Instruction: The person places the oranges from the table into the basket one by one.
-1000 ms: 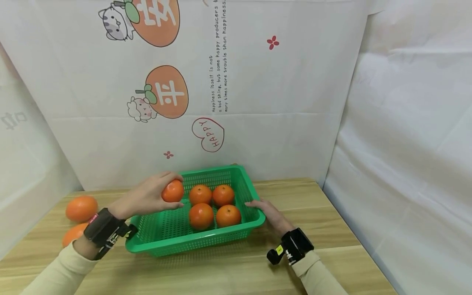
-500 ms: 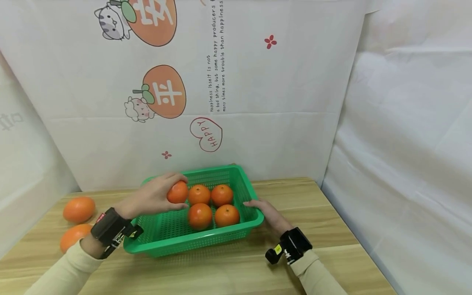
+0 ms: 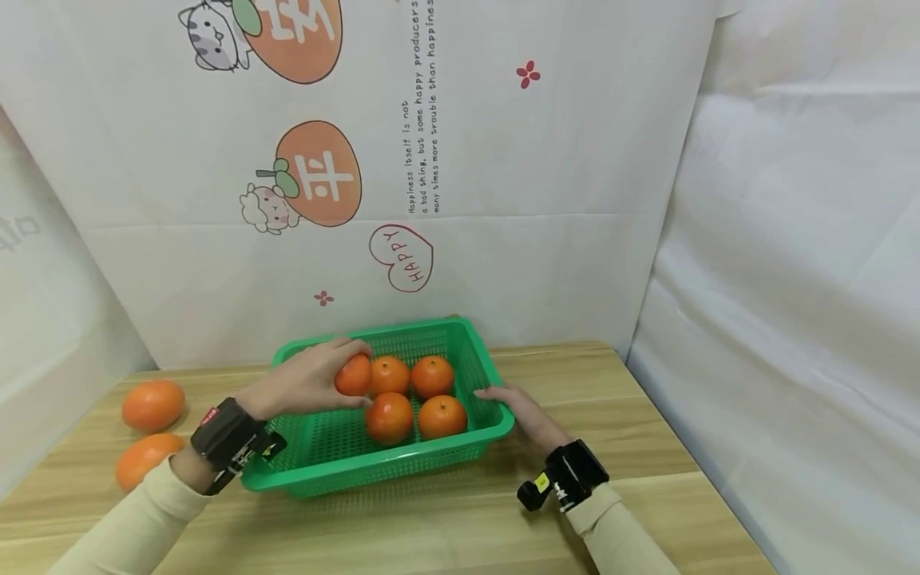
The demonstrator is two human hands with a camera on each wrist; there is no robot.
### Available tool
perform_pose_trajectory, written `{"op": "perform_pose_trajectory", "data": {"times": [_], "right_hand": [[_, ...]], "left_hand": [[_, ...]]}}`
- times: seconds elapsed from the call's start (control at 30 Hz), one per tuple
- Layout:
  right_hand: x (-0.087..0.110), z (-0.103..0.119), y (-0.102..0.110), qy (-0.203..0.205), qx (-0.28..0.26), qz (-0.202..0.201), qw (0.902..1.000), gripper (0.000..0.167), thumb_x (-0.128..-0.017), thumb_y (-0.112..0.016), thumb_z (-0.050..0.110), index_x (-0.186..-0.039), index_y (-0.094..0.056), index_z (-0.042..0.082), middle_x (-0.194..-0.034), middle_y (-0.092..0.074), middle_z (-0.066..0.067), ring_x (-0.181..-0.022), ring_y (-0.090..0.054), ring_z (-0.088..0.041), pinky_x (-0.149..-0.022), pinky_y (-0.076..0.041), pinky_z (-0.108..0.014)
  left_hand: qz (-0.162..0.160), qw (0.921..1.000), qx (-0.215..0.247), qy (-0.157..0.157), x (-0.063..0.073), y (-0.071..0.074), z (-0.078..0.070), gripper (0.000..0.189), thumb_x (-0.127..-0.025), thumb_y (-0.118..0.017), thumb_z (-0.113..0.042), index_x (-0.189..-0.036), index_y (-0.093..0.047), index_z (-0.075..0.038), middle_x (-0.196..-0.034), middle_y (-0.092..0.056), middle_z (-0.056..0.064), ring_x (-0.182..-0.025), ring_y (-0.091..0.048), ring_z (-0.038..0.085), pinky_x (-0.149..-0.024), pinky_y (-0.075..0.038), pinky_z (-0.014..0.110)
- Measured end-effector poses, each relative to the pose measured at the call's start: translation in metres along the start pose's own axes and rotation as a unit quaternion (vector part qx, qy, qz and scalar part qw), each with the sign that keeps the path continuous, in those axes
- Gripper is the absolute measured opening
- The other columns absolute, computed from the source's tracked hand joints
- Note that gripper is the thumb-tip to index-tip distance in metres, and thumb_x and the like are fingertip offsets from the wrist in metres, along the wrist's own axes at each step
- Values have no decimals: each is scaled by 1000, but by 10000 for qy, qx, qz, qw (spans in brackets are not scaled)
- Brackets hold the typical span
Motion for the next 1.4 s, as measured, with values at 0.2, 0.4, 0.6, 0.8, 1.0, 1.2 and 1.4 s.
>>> {"op": "perform_pose_trajectory", "data": {"times": [0.2,0.4,0.6,0.8,1.0,1.2,1.4], "right_hand": [[1,1,-2,53,-73,68,9999,72,-106,-51,38,-161,-32,-3,-134,-69,-11,-117,-69,-19,-100,-57,-33],[1,2,-2,66,-59,75,9999,71,-106,-50,38,-161,-31,-2,-132,-70,-10,-115,-69,-18,-99,-57,-32],[1,1,-2,75,-78,93,9999,72,-106,-50,39,-161,-31,-2,-130,-71,-8,-115,-70,-18,-99,-57,-32],[0,1,-1,75,-116,59,9999,71,-105,-51,39,-159,-34,-4,-119,-76,-3,-108,-73,-16,-96,-59,-32],[0,0,-2,55,-95,80,9999,72,-105,-52,40,-160,-33,-3,-125,-74,-5,-111,-72,-17,-97,-58,-32],[-1,1,-2,40,-82,100,9999,72,-105,-51,41,-160,-34,-3,-125,-73,-5,-112,-71,-17,-98,-57,-32],[-1,2,-2,52,-29,119,9999,73,-105,-50,40,-160,-32,-4,-129,-71,-7,-114,-70,-16,-100,-56,-32]], "left_hand": [[272,9996,-43,49,-4,-8,0,65,-85,-85,-48,-136,-61,-17,-128,-66,5,-97,-64,14,-78,-56,29],[483,9987,-13,165,-6,-15,0,69,-85,-85,-46,-140,-60,-14,-130,-65,6,-100,-63,16,-80,-56,31],[563,9981,-38,241,-9,-22,3,70,-85,-85,-47,-142,-60,-14,-130,-64,6,-99,-62,16,-77,-55,30],[600,9979,54,255,-11,-27,7,74,-85,-85,-47,-145,-58,-14,-135,-64,5,-103,-63,17,-80,-56,33],[592,9978,30,294,-12,-31,15,73,-84,-84,-48,-143,-59,-14,-136,-65,6,-109,-64,18,-86,-57,36],[614,9977,74,268,-13,-35,23,67,-83,-85,-47,-137,-62,-14,-127,-67,4,-102,-63,15,-84,-55,34],[683,9970,217,278,-15,-37,29,67,-83,-87,-44,-137,-62,-12,-127,-67,5,-103,-62,16,-85,-56,34]]}}
Point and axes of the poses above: each hand's wrist, its own x-axis away from the middle knuckle, its own y-axis out of the back of the hand, z = x × y, the point moved 7 cm from there along -x, towards the middle knuckle
